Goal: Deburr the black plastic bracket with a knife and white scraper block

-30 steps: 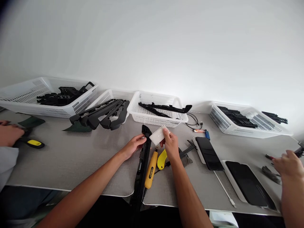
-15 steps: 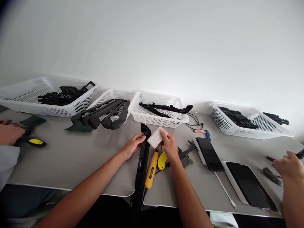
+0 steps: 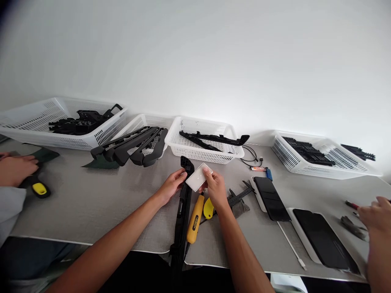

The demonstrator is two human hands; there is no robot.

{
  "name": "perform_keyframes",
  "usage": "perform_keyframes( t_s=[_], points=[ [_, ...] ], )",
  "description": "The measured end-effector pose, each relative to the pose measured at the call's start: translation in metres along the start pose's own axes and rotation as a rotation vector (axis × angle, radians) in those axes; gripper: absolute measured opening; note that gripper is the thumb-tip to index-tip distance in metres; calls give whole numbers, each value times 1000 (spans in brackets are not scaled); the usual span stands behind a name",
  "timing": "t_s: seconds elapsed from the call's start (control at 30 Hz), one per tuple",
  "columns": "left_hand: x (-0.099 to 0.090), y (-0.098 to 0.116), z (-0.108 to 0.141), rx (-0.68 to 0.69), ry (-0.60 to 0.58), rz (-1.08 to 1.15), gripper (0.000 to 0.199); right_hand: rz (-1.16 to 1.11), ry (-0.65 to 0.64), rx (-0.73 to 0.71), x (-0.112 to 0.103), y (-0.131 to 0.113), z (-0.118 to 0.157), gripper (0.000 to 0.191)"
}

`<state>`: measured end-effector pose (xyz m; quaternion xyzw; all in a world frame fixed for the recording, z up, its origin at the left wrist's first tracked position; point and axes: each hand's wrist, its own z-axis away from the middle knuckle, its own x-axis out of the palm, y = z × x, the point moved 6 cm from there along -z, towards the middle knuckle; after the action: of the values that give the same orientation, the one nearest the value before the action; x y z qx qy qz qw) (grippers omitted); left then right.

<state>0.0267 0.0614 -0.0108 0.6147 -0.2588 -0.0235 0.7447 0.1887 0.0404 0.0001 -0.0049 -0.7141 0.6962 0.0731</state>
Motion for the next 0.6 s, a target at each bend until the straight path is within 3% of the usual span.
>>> perform_keyframes(
  t_s=[0.23,0.47,0.6],
  points=[
    [0,-3,0,-7,-21,-12,60,-26,-79,45,6,0,1,51],
    [-4,-10,-4,-42,-21,0,51,-57,79,7,-12,-1,-4,50],
    [-5,-12,-4,-57,-8,71,57,-52,0,30,-4,0,-2,50]
  ],
)
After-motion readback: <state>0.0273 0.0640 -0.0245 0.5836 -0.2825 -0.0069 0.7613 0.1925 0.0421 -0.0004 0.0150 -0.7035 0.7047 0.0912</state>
